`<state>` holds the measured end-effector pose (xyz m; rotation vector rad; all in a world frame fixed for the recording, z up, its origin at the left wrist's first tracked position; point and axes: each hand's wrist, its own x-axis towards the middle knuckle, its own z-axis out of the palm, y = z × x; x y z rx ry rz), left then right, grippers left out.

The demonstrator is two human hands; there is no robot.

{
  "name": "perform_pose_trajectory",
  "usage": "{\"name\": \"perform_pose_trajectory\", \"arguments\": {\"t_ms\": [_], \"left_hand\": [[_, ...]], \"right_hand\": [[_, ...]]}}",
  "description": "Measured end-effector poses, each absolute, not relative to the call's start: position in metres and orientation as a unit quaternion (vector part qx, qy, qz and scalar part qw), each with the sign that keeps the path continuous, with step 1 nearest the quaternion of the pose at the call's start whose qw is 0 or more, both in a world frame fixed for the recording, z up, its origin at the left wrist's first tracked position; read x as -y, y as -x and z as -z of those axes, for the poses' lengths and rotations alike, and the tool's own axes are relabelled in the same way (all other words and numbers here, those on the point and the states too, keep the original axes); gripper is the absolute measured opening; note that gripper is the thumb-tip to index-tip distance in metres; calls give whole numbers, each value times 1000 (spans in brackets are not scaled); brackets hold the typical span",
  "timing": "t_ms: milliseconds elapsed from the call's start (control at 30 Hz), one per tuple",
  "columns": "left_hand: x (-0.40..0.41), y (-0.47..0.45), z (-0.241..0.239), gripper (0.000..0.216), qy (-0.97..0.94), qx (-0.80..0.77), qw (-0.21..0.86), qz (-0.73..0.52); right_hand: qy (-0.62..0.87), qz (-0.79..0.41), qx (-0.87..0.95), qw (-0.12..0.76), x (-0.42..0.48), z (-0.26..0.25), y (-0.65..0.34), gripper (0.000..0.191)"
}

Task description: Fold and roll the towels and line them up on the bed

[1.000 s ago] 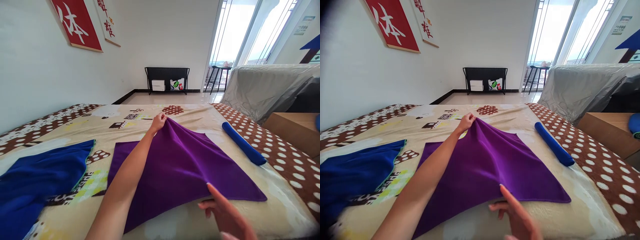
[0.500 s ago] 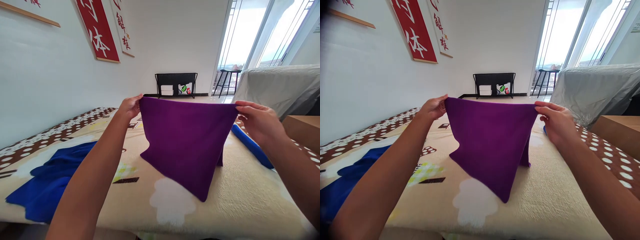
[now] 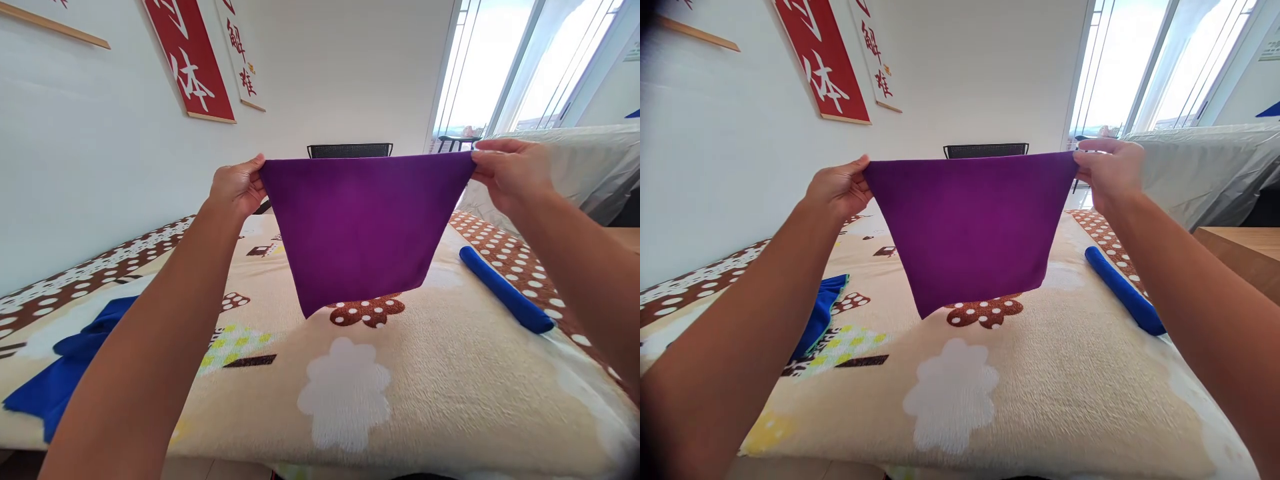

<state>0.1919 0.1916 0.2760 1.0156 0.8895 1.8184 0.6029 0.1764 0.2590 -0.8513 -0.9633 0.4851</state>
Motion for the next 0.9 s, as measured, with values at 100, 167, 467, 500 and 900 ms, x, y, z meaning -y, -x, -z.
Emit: {"name": "perform_pose_trajectory", "arguments": {"t_ms": [100, 167, 467, 500, 900], "left_hand": [[-194, -194, -273, 16, -407, -358, 396, -741], [-197, -193, -271, 17, -412, -362, 384, -743], [-202, -185, -267, 20, -437, -396, 342, -732], [-202, -184, -267, 20, -439, -399, 337, -731], [-189, -171, -276, 3, -512, -410, 352, -668]], "right_hand": [[402, -207, 443, 774, -188, -255, -604, 19], [415, -192, 448, 768, -192, -253, -603, 20], [532, -182, 484, 670, -204, -250, -603, 20], [540, -180, 489, 661, -205, -250, -603, 20], [502, -237, 532, 639, -203, -263, -601, 16]]}}
